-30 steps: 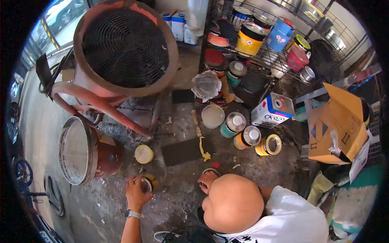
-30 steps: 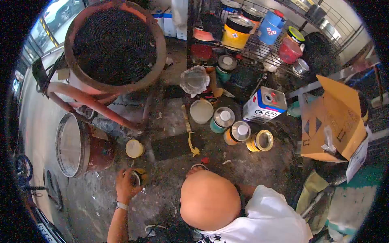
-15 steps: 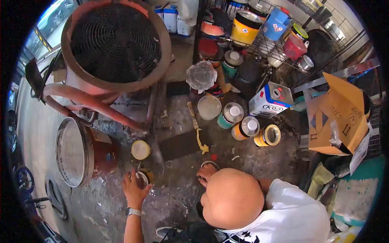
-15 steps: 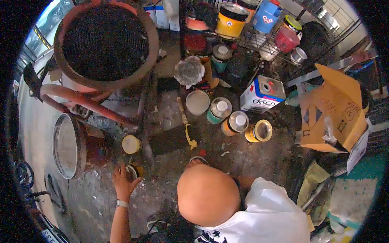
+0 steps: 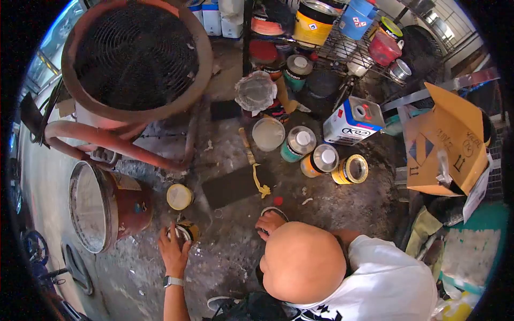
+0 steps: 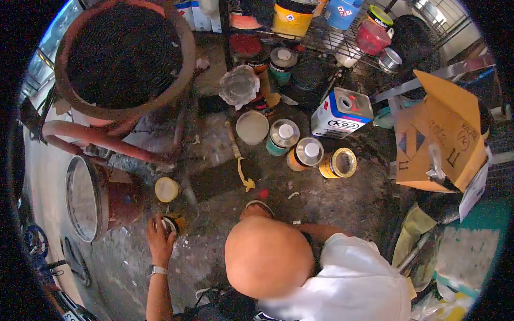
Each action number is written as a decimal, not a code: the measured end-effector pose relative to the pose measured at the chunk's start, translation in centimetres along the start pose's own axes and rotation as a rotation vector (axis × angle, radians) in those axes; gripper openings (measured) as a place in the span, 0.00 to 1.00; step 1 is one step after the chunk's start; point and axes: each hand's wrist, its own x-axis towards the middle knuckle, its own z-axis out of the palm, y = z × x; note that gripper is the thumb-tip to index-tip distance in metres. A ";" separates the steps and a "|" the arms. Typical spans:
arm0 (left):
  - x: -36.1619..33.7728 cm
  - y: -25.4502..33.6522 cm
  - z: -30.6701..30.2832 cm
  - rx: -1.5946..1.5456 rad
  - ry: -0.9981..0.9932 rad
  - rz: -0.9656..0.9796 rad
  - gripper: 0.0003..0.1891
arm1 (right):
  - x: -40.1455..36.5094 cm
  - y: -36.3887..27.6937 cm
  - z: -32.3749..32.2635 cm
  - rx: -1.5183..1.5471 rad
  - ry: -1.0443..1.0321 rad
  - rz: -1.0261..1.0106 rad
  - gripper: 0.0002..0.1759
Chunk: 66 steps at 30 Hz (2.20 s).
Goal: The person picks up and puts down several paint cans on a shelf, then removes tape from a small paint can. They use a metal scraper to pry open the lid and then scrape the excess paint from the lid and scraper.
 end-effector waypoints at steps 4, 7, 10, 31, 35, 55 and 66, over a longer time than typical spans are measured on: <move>-0.1 -0.1 0.6 0.023 -0.005 -0.004 0.42 | 0.2 -0.1 -0.1 0.003 0.034 -0.016 0.15; -0.2 0.3 0.6 0.098 -0.005 0.006 0.40 | 0.4 -0.2 -0.3 0.008 0.024 -0.018 0.15; -0.1 0.1 1.3 0.098 0.009 0.032 0.40 | -0.1 -0.1 0.3 0.000 0.024 -0.003 0.15; 0.0 0.9 0.5 0.134 -0.055 0.043 0.45 | 0.8 -0.6 -0.3 0.016 0.033 0.026 0.15; 0.0 -0.2 1.7 0.122 -0.032 0.081 0.47 | 6.1 -2.4 -8.1 0.275 0.267 0.030 0.11; 0.1 -0.6 2.0 0.168 -0.112 0.011 0.51 | 18.5 27.7 -24.7 -0.552 0.293 0.731 0.26; 0.1 -1.6 3.3 0.186 -0.075 0.011 0.52 | 18.4 29.8 -23.7 -0.767 0.232 0.654 0.20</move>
